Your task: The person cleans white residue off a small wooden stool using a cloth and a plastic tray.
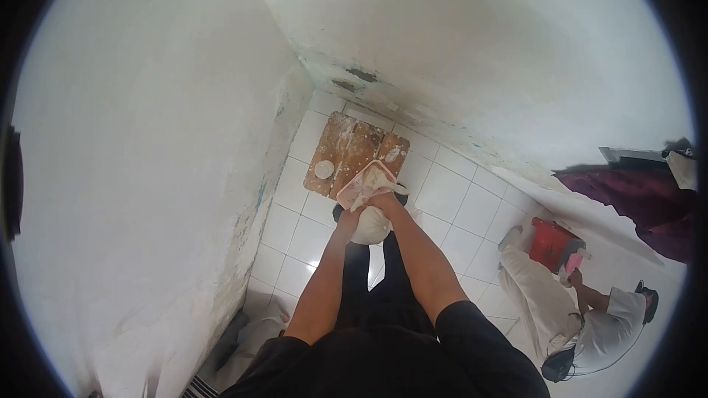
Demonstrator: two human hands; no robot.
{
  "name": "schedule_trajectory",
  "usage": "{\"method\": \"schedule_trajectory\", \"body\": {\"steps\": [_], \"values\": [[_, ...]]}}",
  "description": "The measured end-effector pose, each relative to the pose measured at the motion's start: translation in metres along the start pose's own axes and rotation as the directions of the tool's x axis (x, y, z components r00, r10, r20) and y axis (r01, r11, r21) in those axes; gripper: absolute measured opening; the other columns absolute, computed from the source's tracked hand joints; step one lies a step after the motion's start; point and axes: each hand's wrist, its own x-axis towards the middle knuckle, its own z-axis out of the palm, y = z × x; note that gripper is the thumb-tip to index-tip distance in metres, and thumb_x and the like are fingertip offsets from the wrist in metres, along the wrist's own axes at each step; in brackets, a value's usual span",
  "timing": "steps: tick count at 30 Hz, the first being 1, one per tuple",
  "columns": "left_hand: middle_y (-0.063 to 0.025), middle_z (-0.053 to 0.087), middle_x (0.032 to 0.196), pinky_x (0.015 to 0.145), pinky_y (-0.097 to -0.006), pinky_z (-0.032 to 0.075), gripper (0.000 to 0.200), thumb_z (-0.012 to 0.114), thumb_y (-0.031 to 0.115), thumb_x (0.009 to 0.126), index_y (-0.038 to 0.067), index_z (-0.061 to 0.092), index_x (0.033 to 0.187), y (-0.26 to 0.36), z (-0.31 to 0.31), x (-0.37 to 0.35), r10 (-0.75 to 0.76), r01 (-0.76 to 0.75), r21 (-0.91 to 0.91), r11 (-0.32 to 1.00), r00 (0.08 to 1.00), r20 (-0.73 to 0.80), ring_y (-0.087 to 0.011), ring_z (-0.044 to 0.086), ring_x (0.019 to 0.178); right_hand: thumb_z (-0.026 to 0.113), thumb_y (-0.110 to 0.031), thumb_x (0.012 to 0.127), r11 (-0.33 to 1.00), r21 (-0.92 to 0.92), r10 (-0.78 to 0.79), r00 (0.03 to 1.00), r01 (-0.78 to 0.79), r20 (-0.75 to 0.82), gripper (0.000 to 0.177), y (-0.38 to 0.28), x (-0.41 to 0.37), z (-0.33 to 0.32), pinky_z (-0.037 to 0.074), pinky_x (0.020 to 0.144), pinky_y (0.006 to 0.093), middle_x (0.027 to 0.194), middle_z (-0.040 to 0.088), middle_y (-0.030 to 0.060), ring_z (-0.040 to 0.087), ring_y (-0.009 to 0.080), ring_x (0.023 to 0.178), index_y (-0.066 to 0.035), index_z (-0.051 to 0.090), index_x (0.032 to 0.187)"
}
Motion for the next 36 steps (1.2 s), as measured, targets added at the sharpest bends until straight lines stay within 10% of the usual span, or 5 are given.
{"method": "schedule_trajectory", "body": {"steps": [23,30,32,36], "values": [[-0.0221,0.073,0.110,0.089,-0.0392,0.051,0.052,0.062,0.040,0.095,-0.003,0.069,0.122,0.021,-0.006,-0.011,0.000,0.003,0.089,0.996,0.999,-0.038,-0.0306,0.069,0.102,0.081,-0.017,0.086,0.915,-0.399,-0.083,0.996,0.063,-0.034,0.038,0.015,0.035,-0.002,0.058,0.069,0.0398,0.100,0.072,0.0174,0.070,0.0254,0.080,0.013,0.068,0.105],[-0.0205,0.071,0.116,0.093,-0.0377,0.050,0.061,0.064,0.048,0.093,-0.002,0.067,0.127,0.040,-0.001,-0.024,-0.147,0.151,0.033,0.988,0.984,-0.103,-0.0299,0.067,0.109,0.080,-0.021,0.087,0.955,-0.281,0.059,0.991,-0.092,-0.122,0.042,0.020,0.046,-0.005,0.058,0.071,0.0406,0.101,0.071,0.0193,0.071,0.0266,0.085,0.012,0.066,0.109],[-0.0200,0.071,0.115,0.093,-0.0376,0.050,0.061,0.064,0.048,0.093,-0.002,0.067,0.127,0.044,-0.001,-0.028,-0.152,0.155,0.025,0.988,0.983,-0.104,-0.0298,0.067,0.109,0.088,-0.031,0.078,0.926,-0.369,0.094,0.996,-0.085,0.006,0.090,0.022,0.054,-0.011,0.057,0.081,0.0388,0.123,0.064,0.0235,0.067,0.0275,0.105,0.020,0.041,0.135],[-0.0210,0.071,0.115,0.093,-0.0382,0.050,0.057,0.065,0.044,0.094,-0.003,0.068,0.125,0.032,0.002,-0.026,-0.022,0.024,0.024,0.999,0.995,-0.093,-0.0307,0.068,0.108,0.088,-0.031,0.078,0.951,-0.307,0.043,0.999,-0.046,-0.015,0.087,0.028,0.048,-0.012,0.057,0.081,0.0386,0.122,0.064,0.0226,0.066,0.0265,0.105,0.018,0.043,0.134]]}}
